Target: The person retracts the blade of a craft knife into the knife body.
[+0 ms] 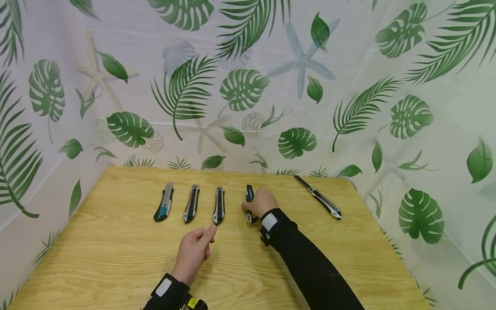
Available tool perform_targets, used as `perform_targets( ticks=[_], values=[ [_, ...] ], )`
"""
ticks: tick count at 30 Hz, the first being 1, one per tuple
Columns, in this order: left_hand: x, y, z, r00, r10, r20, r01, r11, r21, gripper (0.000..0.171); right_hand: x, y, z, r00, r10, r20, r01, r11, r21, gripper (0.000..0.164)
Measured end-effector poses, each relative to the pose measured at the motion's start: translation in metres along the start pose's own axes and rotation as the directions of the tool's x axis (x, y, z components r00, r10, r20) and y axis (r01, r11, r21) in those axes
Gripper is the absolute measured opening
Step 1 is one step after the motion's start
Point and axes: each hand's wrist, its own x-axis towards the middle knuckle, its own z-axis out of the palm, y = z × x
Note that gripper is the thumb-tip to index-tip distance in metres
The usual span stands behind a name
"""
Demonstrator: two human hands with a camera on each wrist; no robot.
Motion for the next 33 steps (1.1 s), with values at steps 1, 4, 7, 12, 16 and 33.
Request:
perform_targets(
  ticks=[1,4,7,12,16,33],
  values=[
    [-0.001,0.000,0.000,1.000,0.001,0.000,-0.001,1.000,0.001,0.041,0.001,0.001,0.001,1.000,-0.003,0.001,0.003,1.000,-0.008,0.046],
    [-0.001,-0.001,0.000,1.000,0.004,0.004,-0.004,1.000,0.010,0.043,0.001,0.000,0.004,1.000,-0.026,-0.001,0.026,0.998,-0.053,0.048],
    [-0.001,-0.002,-0.001,1.000,0.006,0.015,-0.006,1.000,0.014,0.043,-0.001,-0.002,0.007,0.999,-0.034,0.002,0.034,0.995,-0.097,0.051],
    [0.001,-0.005,-0.001,0.999,0.025,0.035,-0.026,1.000,0.009,0.041,-0.003,-0.005,0.007,1.000,-0.008,0.026,0.012,0.989,-0.145,0.054],
    [0.001,-0.006,-0.002,0.999,0.037,0.034,-0.038,0.999,0.017,0.041,-0.003,-0.007,0.006,0.999,0.001,0.051,0.007,0.986,-0.165,0.054],
    [0.000,-0.006,-0.001,0.999,0.028,0.047,-0.030,0.999,0.038,0.044,-0.009,0.021,-0.014,0.998,0.028,0.056,-0.022,0.996,-0.088,0.067]
  ],
)
